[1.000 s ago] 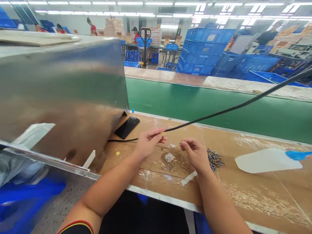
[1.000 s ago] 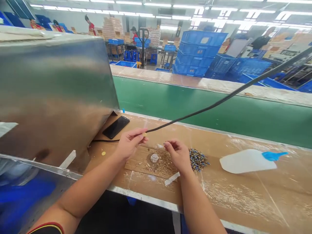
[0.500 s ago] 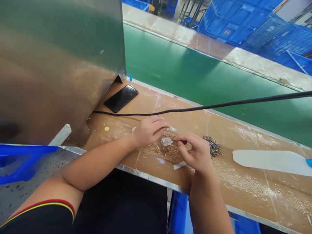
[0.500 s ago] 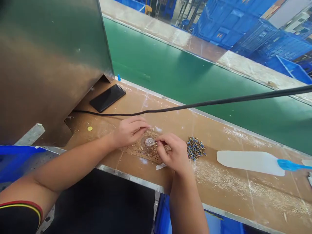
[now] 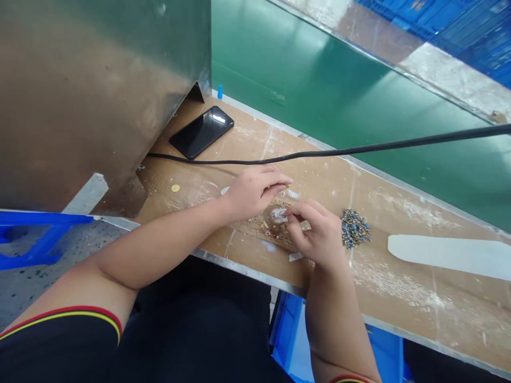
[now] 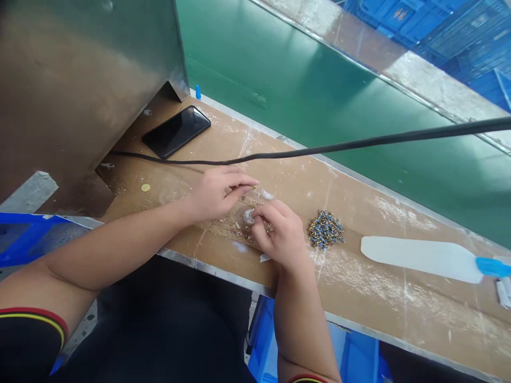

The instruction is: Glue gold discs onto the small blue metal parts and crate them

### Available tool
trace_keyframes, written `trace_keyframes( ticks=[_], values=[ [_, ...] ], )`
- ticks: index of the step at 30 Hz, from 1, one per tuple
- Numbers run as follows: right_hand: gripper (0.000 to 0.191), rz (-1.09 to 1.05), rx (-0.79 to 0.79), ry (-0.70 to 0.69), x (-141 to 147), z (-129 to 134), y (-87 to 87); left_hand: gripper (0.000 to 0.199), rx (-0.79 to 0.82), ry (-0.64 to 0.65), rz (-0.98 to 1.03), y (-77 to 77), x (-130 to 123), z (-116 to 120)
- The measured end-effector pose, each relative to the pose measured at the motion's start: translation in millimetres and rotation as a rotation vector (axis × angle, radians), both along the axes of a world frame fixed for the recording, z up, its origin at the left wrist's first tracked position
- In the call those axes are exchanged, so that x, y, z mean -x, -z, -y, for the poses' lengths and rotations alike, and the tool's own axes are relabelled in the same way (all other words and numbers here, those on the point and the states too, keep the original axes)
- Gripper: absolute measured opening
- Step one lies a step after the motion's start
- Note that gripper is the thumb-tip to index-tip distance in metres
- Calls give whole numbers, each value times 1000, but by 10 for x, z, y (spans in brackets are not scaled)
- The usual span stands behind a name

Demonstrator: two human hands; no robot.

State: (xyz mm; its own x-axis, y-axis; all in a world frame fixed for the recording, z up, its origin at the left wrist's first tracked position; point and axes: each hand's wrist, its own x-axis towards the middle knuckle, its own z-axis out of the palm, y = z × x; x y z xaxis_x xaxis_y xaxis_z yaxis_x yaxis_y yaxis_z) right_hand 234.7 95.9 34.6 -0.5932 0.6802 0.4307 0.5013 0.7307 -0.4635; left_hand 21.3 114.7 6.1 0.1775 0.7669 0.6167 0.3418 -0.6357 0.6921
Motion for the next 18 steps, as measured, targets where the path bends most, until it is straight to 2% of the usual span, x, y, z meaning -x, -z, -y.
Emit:
trace_keyframes(
  ticks=[11, 15, 18],
  values=[
    [15, 14, -16, -5, -30, -7, -4, 20, 21, -9, 4, -15, 2, -1],
    [16, 0, -10, -12, -30, -5, -30, 15, 238, 30, 107, -72, -20, 20],
    [17, -99, -53, 27, 0, 15, -54, 11, 512, 136, 342, -90, -62, 31]
  ],
)
